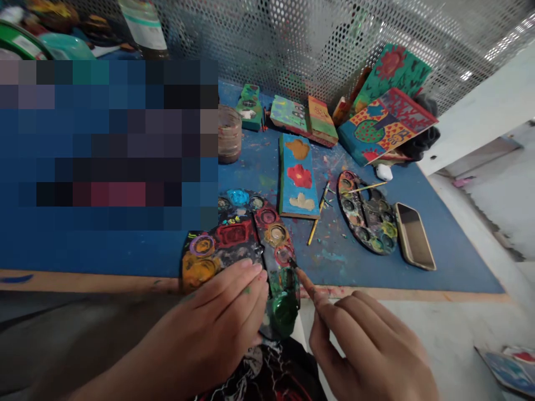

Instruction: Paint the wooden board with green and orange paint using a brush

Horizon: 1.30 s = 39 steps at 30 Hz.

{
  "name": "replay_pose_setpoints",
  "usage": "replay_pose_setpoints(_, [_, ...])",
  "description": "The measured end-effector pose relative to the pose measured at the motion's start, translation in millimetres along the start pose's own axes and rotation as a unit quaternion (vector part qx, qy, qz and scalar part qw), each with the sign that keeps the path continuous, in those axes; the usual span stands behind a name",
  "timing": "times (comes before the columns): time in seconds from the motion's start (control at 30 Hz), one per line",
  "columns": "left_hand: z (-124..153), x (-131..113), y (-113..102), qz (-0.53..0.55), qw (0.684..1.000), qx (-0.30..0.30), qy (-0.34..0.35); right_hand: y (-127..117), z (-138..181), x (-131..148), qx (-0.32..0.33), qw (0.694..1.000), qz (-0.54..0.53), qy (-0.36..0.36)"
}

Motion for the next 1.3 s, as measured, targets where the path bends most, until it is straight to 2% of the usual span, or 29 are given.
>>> replay_pose_setpoints(0.23, [-9, -11, 3, -0.051, 0.997, 0.040, 0.051, 11, 1, 16, 0.096, 0.990, 0.101, -0.033])
replay_pose_setpoints(0.33, [-11, -12, 0, -0.065, 0.996, 0.026, 0.062, 14, 8, 19, 0.098, 0.990, 0.102, -0.021])
replay_pose_setpoints(0.43, [-10, -12, -1, -0.071, 0.995, 0.019, 0.071, 10, 7, 18, 0.064, 0.994, 0.093, 0.007])
replay_pose_setpoints(0.53, [-8, -12, 1, -0.070, 0.995, 0.022, 0.060, -3, -6, 6, 0.034, 0.995, 0.050, 0.074])
replay_pose_setpoints(0.67, [-5, -12, 2, -0.063, 0.997, 0.002, 0.040, -11, -27, -17, 0.081, 0.987, 0.022, 0.135])
replay_pose_setpoints(0.8, [-5, -12, 4, -0.074, 0.996, -0.009, 0.043, -9, -46, -31, 0.139, 0.982, 0.026, 0.129])
replay_pose_setpoints(1.07, [-3, -12, 7, -0.089, 0.994, -0.010, 0.055, 3, -88, -44, 0.215, 0.972, -0.025, 0.090])
replay_pose_setpoints(1.17, [-4, -12, 7, -0.089, 0.995, -0.013, 0.053, 1, -85, -42, 0.192, 0.977, -0.023, 0.090])
replay_pose_setpoints(1.3, [-5, -13, 4, -0.075, 0.996, -0.025, 0.042, -4, -67, -44, 0.075, 0.982, -0.062, 0.162])
Point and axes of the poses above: each hand's wrist, its own z-axis away from the middle knuckle, its own y-axis out of the palm, x = y × z, the point moved 6 cm from there along -z, towards the middle knuckle, and after that the axes turned 8 degrees about y, right-handed, at the moved point
